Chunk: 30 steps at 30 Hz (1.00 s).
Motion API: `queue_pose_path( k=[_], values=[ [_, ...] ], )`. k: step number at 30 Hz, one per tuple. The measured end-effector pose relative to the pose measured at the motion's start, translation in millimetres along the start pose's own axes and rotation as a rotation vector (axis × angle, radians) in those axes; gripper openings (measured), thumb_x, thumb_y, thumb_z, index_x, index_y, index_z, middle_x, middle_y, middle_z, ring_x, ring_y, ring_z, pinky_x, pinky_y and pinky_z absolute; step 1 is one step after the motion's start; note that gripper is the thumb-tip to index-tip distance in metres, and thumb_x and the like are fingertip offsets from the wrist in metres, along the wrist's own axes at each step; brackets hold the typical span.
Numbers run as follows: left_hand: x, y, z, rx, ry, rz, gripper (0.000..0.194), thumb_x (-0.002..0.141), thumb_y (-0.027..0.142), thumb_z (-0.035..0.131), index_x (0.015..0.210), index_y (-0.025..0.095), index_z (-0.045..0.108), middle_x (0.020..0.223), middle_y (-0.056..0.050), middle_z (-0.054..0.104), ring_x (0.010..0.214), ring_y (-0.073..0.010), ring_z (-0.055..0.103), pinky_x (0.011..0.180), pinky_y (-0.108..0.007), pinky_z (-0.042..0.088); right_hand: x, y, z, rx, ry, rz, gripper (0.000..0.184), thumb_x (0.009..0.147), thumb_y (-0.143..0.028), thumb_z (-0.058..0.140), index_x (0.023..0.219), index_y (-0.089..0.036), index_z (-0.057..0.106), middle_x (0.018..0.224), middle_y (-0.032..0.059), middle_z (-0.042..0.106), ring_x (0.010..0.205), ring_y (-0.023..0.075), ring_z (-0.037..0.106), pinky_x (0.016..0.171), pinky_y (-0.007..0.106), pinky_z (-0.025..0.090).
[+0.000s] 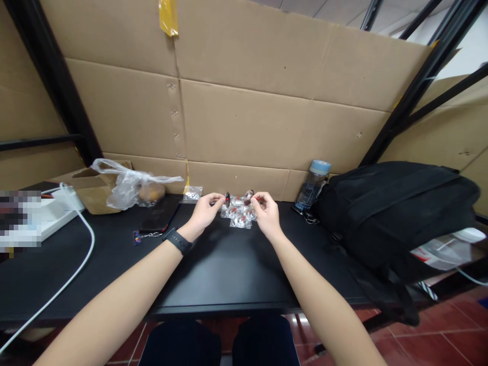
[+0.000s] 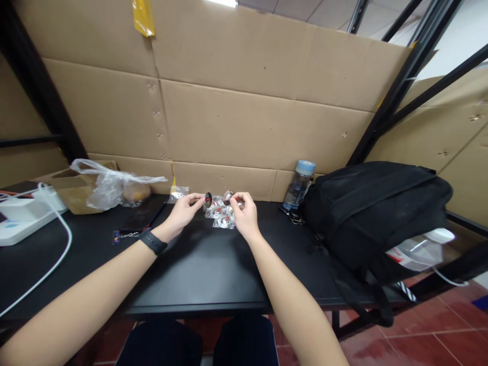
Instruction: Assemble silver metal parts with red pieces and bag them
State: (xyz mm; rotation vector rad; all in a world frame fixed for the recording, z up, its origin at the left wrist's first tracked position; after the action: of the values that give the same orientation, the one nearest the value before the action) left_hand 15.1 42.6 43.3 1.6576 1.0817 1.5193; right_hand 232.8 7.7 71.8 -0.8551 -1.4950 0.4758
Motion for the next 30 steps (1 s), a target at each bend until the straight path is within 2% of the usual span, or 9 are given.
queue_pose_path(
  k=[4, 10, 13, 17, 19, 24, 27, 30],
  values=[
    [-6.0, 5.0, 8.2, -0.024, -0.006, 0.019, 0.035, 0.084, 0.048, 0.068, 0.094, 0.015, 0.072, 0.099, -0.011, 0.075, 0.096, -0.024, 0.067, 0.09, -0.035, 0.05, -6.7, -0.5, 7.3, 0.027, 0.023, 0.001, 0.019, 0.094, -0.039, 0.056, 0.096, -0.02, 0.059, 0.095, 0.0067, 0.066, 0.087, 0.0194, 0.064, 0.075, 0.028, 0.051],
    [-17.3, 6.4, 33.1, -0.126, -0.172, 0.014, 0.036, 0.085, 0.049, 0.069, 0.09, 0.014, 0.073, 0.091, -0.01, 0.075, 0.085, -0.0216, 0.068, 0.082, -0.032, 0.052, -19.4, 3.8, 35.9, -0.075, -0.219, 0.031, 0.017, 0.093, -0.036, 0.057, 0.09, -0.02, 0.062, 0.091, 0.0046, 0.064, 0.081, 0.018, 0.062, 0.069, 0.026, 0.049],
    [-15.6, 0.0, 31.8, -0.108, -0.16, 0.01, 0.034, 0.083, 0.047, 0.072, 0.089, 0.014, 0.074, 0.091, -0.01, 0.076, 0.086, -0.0217, 0.069, 0.083, -0.032, 0.053, -19.7, 9.1, 37.0, -0.048, -0.229, 0.068, 0.017, 0.09, -0.037, 0.061, 0.089, -0.02, 0.062, 0.097, 0.0057, 0.064, 0.082, 0.0184, 0.064, 0.066, 0.027, 0.051],
    [-12.9, -7.3, 29.8, -0.039, -0.167, 0.033, 0.03, 0.084, 0.044, 0.071, 0.091, 0.015, 0.075, 0.096, -0.01, 0.077, 0.09, -0.0227, 0.07, 0.087, -0.033, 0.053, -21.8, 23.4, 42.2, 0.18, -0.272, 0.257, 0.025, 0.088, -0.045, 0.064, 0.091, -0.022, 0.055, 0.09, 0.0035, 0.066, 0.07, 0.017, 0.068, 0.059, 0.027, 0.056],
    [-13.1, -9.3, 29.7, 0.022, -0.176, 0.048, 0.028, 0.085, 0.042, 0.07, 0.092, 0.016, 0.075, 0.096, -0.009, 0.078, 0.092, -0.0233, 0.071, 0.089, -0.034, 0.053, -23.2, 25.9, 44.3, 0.249, -0.297, 0.306, 0.027, 0.087, -0.046, 0.066, 0.092, -0.022, 0.054, 0.09, 0.0024, 0.067, 0.067, 0.0158, 0.069, 0.059, 0.027, 0.058],
    [-15.0, -8.5, 28.6, 0.201, -0.216, 0.105, 0.025, 0.09, 0.04, 0.064, 0.091, 0.019, 0.077, 0.096, -0.006, 0.078, 0.093, -0.0233, 0.071, 0.091, -0.034, 0.052, -23.9, 24.1, 41.8, 0.292, -0.348, 0.387, 0.04, 0.086, -0.037, 0.068, 0.123, -0.027, 0.057, 0.108, 0.0043, 0.066, 0.063, 0.0129, 0.072, 0.052, 0.022, 0.055],
    [-14.8, -8.4, 26.4, 0.267, -0.221, 0.122, 0.022, 0.089, 0.039, 0.065, 0.093, 0.021, 0.078, 0.099, -0.004, 0.079, 0.096, -0.0234, 0.071, 0.092, -0.033, 0.052, -24.4, 27.4, 41.4, 0.29, -0.381, 0.449, 0.032, 0.087, -0.032, 0.065, 0.117, -0.023, 0.065, 0.108, 0.0065, 0.069, 0.068, 0.014, 0.074, 0.056, 0.022, 0.056],
    [-14.5, -11.2, 28.2, 0.248, -0.239, 0.128, 0.021, 0.089, 0.038, 0.065, 0.092, 0.022, 0.078, 0.1, -0.004, 0.079, 0.096, -0.0227, 0.072, 0.092, -0.032, 0.052, -23.5, 34.6, 41.9, 0.289, -0.351, 0.452, 0.026, 0.087, -0.031, 0.064, 0.11, -0.02, 0.069, 0.104, 0.0072, 0.072, 0.071, 0.0145, 0.073, 0.061, 0.024, 0.058]
  ],
)
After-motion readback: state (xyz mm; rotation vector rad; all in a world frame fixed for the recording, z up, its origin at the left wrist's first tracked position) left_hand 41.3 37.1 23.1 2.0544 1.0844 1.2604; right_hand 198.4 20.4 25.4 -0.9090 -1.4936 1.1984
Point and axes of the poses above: each hand's wrist, its own x-axis towards the middle knuckle, its own z-axis out of the palm, y = z × x, the point moved 6 cm from there along x, towards the middle knuckle
